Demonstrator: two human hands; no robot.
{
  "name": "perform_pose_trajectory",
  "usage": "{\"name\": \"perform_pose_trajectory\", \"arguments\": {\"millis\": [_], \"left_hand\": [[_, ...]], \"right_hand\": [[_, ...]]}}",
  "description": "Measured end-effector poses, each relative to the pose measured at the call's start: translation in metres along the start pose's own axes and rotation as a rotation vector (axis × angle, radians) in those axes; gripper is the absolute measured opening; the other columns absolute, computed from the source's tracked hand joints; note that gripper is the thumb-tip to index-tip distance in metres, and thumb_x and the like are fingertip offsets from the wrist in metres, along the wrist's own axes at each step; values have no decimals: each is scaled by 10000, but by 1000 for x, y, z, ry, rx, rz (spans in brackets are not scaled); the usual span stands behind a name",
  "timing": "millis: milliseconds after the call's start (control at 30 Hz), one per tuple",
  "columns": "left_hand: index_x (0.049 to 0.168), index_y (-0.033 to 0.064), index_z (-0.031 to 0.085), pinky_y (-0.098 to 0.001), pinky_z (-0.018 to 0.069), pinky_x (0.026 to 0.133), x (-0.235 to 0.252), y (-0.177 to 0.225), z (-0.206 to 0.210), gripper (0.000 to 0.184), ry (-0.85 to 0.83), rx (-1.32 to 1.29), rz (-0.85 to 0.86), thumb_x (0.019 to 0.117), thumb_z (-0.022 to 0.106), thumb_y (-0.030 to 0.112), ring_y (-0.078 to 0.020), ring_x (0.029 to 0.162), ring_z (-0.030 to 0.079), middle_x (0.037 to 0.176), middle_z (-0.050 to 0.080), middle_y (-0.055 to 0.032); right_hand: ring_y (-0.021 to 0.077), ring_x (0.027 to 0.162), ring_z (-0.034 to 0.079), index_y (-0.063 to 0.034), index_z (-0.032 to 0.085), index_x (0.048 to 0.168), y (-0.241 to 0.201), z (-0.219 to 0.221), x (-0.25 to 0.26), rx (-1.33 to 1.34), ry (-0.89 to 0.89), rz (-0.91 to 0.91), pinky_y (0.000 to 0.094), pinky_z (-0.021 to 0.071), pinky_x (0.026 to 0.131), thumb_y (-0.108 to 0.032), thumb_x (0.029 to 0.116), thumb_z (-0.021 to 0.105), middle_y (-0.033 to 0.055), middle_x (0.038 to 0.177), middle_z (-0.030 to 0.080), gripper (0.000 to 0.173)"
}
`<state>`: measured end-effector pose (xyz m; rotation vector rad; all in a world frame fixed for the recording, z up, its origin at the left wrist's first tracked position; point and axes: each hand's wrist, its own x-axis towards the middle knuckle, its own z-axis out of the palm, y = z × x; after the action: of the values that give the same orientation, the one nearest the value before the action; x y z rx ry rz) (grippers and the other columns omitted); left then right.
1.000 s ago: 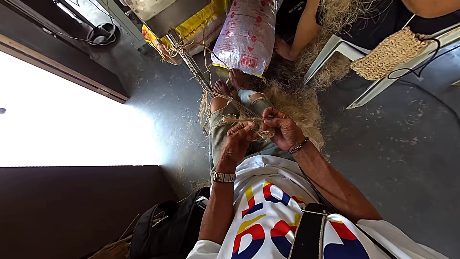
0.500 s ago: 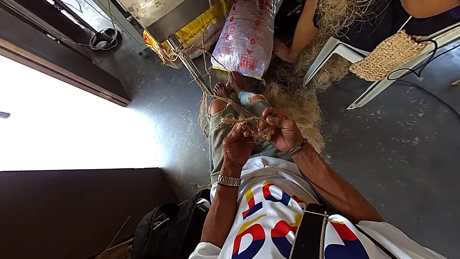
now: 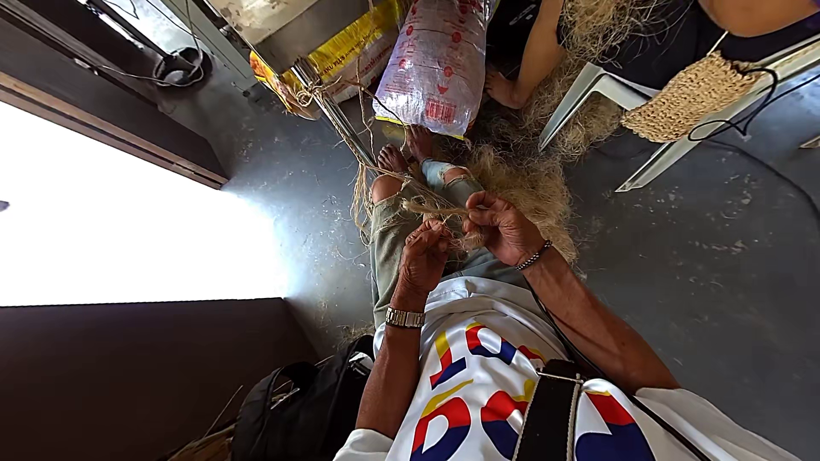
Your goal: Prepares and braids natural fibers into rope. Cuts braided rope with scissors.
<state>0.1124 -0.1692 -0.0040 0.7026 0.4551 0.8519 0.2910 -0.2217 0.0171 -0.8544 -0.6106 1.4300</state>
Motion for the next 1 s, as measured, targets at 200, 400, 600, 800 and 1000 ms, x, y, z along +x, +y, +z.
{"name": "perform_pose_trajectory", "arguments": {"millis": [200, 400, 600, 800, 1000], "left_hand": [[922, 145, 720, -238, 560, 659, -1, 3, 7, 191, 116, 95, 6, 980, 538, 132, -72, 650, 634, 738, 672, 7], [916, 104, 679, -259, 573, 680, -1, -5, 9, 162, 32, 176, -117, 997, 540, 121, -87, 690, 652, 786, 676, -23], [1010, 118, 734, -318, 590, 790, 0, -5, -2, 146, -82, -52, -72, 931, 690, 233, -127, 824, 694, 909, 717, -31], [1093, 113, 666, -355, 580, 799, 4, -21, -8, 180, 215, 100, 12, 981, 529, 78, -169, 865, 681, 983, 702, -62], [930, 112, 576, -265, 537, 622, 0, -27, 6, 127, 383, 555, 396, 877, 688, 86, -85, 634, 595, 725, 602, 24]], "right_hand": [[80, 700, 640, -7, 695, 949, -10, -8, -2, -454, -127, -7, 246, 552, 675, 20, 898, 665, 37, 790, 689, 65], [75, 705, 634, -82, 690, 881, -2, -3, 1, -50, 48, 77, 231, 548, 660, 3, 963, 572, 32, 823, 695, 167], [57, 630, 601, -76, 688, 910, -4, 1, 1, -19, 130, 85, 199, 513, 577, -24, 998, 563, 32, 798, 690, 161], [90, 612, 609, -77, 683, 939, -24, -1, -2, 32, 303, -16, 245, 564, 569, -23, 996, 588, 48, 868, 678, 123], [150, 629, 689, -66, 634, 937, -23, 9, -1, 67, 438, -73, 337, 634, 598, 21, 976, 620, 47, 822, 693, 97]]}}
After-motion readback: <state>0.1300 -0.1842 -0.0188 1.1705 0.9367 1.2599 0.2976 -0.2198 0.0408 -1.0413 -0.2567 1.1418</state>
